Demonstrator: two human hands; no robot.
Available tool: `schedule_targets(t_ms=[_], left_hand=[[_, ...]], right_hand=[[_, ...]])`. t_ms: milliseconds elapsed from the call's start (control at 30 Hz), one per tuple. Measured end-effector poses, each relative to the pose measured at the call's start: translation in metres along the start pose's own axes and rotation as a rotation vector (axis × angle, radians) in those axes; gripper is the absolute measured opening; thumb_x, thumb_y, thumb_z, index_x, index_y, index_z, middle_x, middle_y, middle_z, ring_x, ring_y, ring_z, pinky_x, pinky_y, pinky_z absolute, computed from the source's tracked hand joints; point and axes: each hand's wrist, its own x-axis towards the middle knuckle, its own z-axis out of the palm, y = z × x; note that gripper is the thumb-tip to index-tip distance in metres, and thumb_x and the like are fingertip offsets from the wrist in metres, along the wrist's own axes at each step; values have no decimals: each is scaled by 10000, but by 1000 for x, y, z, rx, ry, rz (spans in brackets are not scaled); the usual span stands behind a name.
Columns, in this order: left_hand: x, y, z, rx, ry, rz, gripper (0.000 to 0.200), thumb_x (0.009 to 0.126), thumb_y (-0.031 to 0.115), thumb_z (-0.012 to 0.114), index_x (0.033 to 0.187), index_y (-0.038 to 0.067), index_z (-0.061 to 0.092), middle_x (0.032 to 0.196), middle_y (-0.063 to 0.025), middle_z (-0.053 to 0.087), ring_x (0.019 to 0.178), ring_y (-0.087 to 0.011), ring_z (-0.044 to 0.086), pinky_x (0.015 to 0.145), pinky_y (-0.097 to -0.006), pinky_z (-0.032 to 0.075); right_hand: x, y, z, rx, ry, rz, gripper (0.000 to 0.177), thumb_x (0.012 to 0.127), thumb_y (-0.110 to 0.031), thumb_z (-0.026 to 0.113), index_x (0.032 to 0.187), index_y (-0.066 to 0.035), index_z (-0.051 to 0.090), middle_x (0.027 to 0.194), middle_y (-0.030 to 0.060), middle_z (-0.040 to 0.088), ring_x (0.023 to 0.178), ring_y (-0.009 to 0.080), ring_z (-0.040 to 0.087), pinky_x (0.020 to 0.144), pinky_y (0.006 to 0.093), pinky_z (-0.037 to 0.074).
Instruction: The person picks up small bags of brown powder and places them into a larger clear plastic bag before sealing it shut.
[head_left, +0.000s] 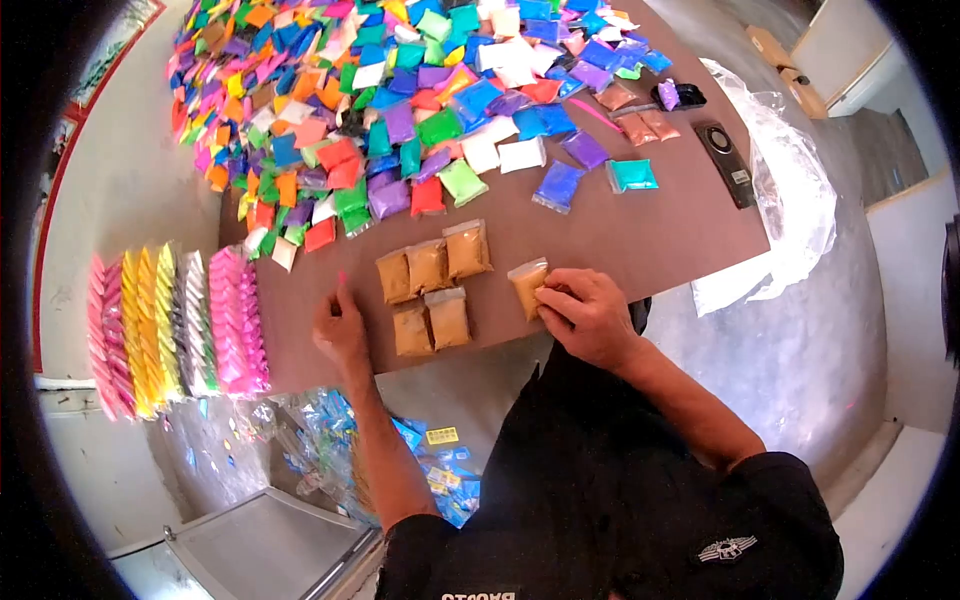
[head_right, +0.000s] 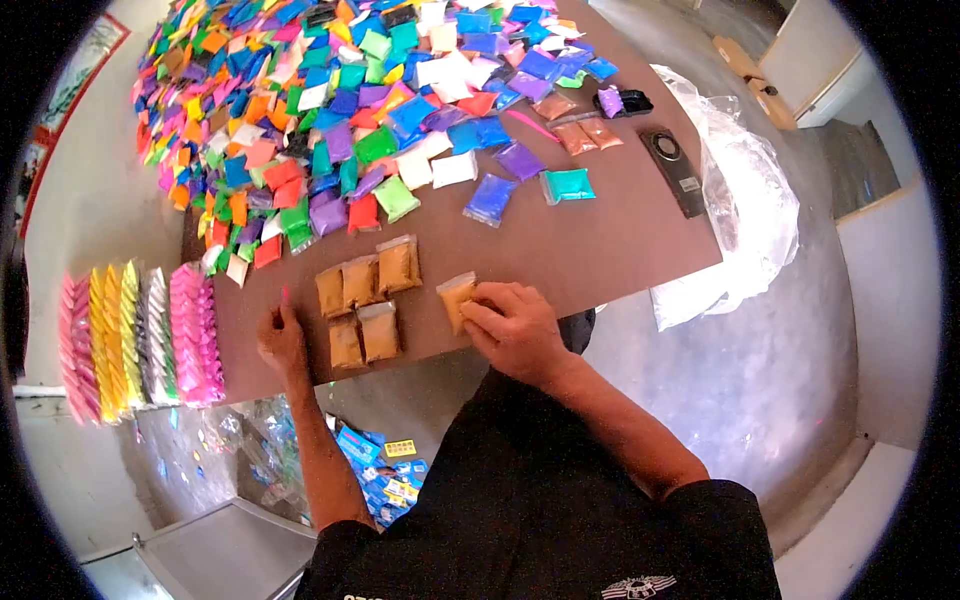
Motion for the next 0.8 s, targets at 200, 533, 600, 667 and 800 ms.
schedule_targets(t_ms=[200,533,600,667,800], left_hand=[[3,-1,-3,23,-50,-92,261,997,244,765,955,-12,791,756,-147,739,663,-224,690,649,-401,545],[2,-3,-3,13,-85,-23,251,1010,239,761,963,-7,773,798,-158,748,698,-243,699,677,-404,552],[2,-9,-1,-24,-83,-16,255,1011,239,761,951,-9,766,790,-164,742,693,-255,695,673,-408,550],[2,-17,2,13,-49,8,251,1015,231,756,947,-11,754,764,-162,724,673,-246,666,657,-415,535],[1,-7,-4,11,-98,-40,236,1022,217,747,967,-12,756,762,-153,717,670,-223,644,649,-415,523]], right_hand=[[16,-25,23,35,-92,-66,283,802,-96,854,1073,-96,777,1136,60,717,1005,264,703,820,406,543],[17,-26,35,17,-65,-72,252,828,-145,853,1063,-117,768,1112,42,717,987,250,708,813,402,543],[17,-25,35,10,-52,-72,249,836,-155,854,1068,-121,767,1112,39,719,984,248,711,818,402,545],[19,-24,34,40,-58,-93,253,851,-172,855,1082,-124,766,1119,39,721,984,244,714,825,400,547],[18,-25,33,56,-62,-58,259,857,-183,855,1089,-114,762,1139,55,724,1000,253,721,845,402,550]])
